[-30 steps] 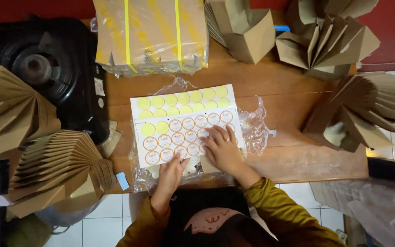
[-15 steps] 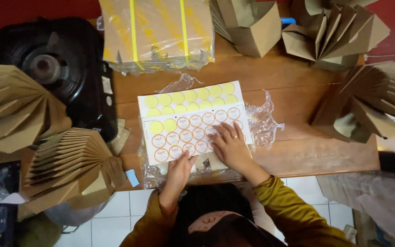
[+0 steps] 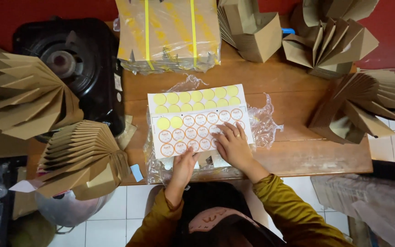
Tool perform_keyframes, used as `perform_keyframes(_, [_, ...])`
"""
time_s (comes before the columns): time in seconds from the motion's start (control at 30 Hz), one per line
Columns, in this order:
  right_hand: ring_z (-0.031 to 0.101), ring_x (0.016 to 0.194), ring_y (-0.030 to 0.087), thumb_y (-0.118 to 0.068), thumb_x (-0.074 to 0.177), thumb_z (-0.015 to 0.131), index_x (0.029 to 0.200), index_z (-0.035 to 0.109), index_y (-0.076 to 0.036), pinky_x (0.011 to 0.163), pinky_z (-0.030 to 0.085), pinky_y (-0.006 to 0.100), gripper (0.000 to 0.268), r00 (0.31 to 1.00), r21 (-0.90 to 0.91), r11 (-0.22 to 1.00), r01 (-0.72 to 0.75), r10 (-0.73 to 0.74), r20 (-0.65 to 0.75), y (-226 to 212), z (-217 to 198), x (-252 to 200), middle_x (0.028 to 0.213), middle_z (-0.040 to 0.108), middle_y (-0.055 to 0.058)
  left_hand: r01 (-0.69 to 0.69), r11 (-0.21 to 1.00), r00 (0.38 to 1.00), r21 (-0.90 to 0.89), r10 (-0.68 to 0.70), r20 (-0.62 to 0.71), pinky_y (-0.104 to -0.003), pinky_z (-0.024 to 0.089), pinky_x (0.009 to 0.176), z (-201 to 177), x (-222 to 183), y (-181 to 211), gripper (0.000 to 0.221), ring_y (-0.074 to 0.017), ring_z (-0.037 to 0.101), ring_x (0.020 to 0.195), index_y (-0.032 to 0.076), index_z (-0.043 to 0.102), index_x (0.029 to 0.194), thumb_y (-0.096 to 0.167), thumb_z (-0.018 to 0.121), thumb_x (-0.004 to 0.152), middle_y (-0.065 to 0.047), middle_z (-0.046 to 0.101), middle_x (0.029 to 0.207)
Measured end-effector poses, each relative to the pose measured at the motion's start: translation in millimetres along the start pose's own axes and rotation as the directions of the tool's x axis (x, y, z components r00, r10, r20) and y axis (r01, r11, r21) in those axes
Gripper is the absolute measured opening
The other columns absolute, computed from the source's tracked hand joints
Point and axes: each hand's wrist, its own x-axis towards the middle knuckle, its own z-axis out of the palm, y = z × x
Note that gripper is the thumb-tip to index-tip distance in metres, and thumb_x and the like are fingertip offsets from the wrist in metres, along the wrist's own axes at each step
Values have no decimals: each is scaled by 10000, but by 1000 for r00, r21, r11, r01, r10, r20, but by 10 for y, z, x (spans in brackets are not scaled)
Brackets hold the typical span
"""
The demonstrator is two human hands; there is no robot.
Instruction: Applying stickers to cardboard templates and folding them into takeout boxes.
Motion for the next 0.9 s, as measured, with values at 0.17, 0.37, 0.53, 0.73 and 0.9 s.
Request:
perform_keyframes(0.17, [456, 1347, 295, -318, 956, 611, 1205, 642, -255, 1135, 305, 563, 259, 1000, -5, 1000, -1, 1, -4, 1, 16, 0, 1343, 549, 26, 6, 1000, 1000, 21, -6, 2, -605, 366, 1155, -567, 207, -440, 547, -312, 477, 1369, 109, 382, 1548, -39, 460, 1027, -91, 484, 1523])
perform_keyframes(0.37, [455, 1346, 295, -325, 962, 600, 1197, 641, -251, 1131, 308, 562, 250, 1000, -11, 1000, 8, -8, -16, 9, 25, 9, 1342, 546, 25, 11, 1000, 1000, 24, -11, -10, -590, 375, 1151, -151, 71, -122, 544, -275, 482, 1360, 127, 396, 1540, -29, 469, 1024, -63, 497, 1513])
perform_keyframes(0.53, [460, 1342, 294, -323, 965, 595, 1197, 641, -246, 1128, 312, 557, 249, 1000, -10, 1000, 12, -12, -25, 28, 41, 25, 1329, 549, 29, 1, 1000, 1000, 12, -1, -27, -593, 386, 1141, -695, 312, -525, 554, -288, 496, 1344, 125, 400, 1540, -52, 468, 1019, -80, 508, 1503])
perform_keyframes(0.73, [462, 1335, 293, -325, 958, 599, 1199, 639, -250, 1121, 316, 570, 255, 1000, -12, 1000, 13, -13, -9, 20, 40, -14, 1319, 550, 30, 5, 999, 998, -51, -8, -68, -603, 389, 1139, -686, 294, -580, 552, -299, 505, 1335, 127, 420, 1527, -49, 494, 1009, -93, 529, 1482])
perform_keyframes(0.9, [457, 1342, 296, -325, 957, 598, 1206, 632, -244, 1119, 315, 567, 263, 999, -27, 999, 27, -28, -19, 26, 46, 2, 1323, 543, 41, -1, 998, 992, -59, -7, -127, -618, 417, 1114, -1119, 499, -925, 498, -288, 546, 1288, 88, 479, 1480, -44, 531, 1003, -112, 587, 1412])
